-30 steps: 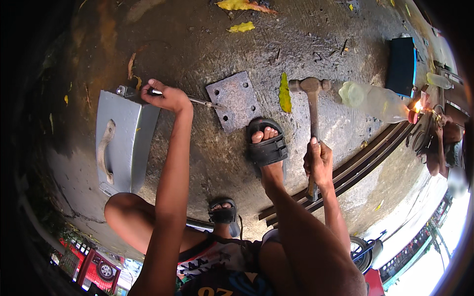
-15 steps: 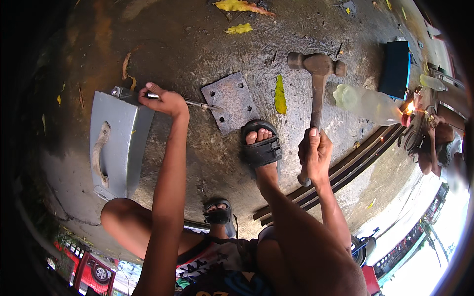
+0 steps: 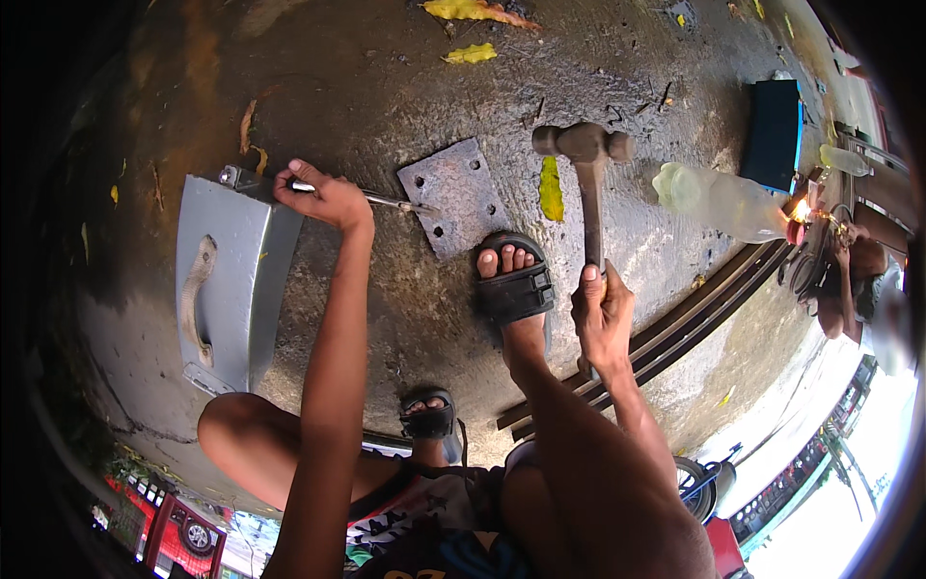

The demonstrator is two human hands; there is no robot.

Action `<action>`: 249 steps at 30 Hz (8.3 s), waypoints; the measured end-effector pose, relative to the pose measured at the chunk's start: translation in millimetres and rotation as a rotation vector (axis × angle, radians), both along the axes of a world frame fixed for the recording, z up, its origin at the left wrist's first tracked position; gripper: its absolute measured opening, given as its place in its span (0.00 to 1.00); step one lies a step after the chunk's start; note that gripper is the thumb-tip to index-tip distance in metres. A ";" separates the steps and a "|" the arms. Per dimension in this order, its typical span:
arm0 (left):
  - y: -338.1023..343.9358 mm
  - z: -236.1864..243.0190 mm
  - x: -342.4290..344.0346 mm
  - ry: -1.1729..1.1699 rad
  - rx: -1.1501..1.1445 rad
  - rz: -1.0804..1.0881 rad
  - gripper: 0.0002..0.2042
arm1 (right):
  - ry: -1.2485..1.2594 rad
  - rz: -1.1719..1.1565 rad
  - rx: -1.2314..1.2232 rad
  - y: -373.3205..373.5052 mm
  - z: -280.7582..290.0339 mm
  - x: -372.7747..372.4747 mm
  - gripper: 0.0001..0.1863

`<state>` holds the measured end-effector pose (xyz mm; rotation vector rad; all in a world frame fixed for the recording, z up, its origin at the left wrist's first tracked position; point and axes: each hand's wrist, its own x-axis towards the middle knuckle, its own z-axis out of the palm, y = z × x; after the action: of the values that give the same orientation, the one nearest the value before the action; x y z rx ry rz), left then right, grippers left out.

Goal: The person sits on the ground and uses a hammer and a metal punch to repeatedly strike a square metal plate. They adjust the plate's position and the punch's alignment multiple times while striking it. Another person is visible in the background welding nearby.

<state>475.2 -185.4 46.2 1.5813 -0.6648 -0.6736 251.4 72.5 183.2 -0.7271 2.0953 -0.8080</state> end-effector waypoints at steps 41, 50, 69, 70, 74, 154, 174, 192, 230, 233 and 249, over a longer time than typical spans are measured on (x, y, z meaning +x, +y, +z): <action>-5.1 -15.4 10.4 -0.081 0.003 -0.010 0.20 | 0.377 0.480 0.251 29.9 -56.9 -19.1 0.17; -2.5 -12.6 16.7 -0.054 -0.040 -0.020 0.19 | 0.339 0.327 0.001 2.8 -19.2 -9.9 0.12; 1.4 17.0 -3.6 0.114 0.044 -0.023 0.17 | 0.045 0.122 -0.070 -43.8 19.1 -19.2 0.22; 1.2 15.7 0.4 0.112 0.030 -0.011 0.16 | 0.037 0.128 -0.066 -45.1 19.1 -18.3 0.21; 0.5 15.3 -1.8 0.083 0.018 -0.010 0.16 | 0.057 0.151 0.000 -11.7 -17.8 -5.2 0.22; -9.7 -13.9 6.1 -0.075 0.027 -0.080 0.19 | 0.240 0.212 0.250 -25.9 -51.0 -27.4 0.30; -8.7 -2.5 3.0 0.025 0.048 -0.094 0.18 | 0.353 0.556 0.155 -34.8 -46.7 -7.8 0.18; -23.7 -4.9 -8.5 -0.125 0.009 -0.092 0.17 | 0.099 0.185 0.134 -32.4 -70.1 -23.2 0.26; -18.6 -16.4 2.1 -0.095 -0.010 -0.095 0.18 | -0.064 0.231 0.090 9.4 -40.6 -13.3 0.27; -18.9 -16.0 -5.3 -0.076 -0.021 -0.101 0.18 | 0.043 0.310 0.066 37.4 -54.3 -14.3 0.26; 1.0 101.2 -49.2 0.395 -0.394 -0.317 0.12 | -0.372 -0.237 0.111 55.1 -46.1 -31.8 0.28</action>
<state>426.0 -184.4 147.4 0.9522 -0.7042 -0.9909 219.5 127.6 137.1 -0.2463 1.8868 -0.8712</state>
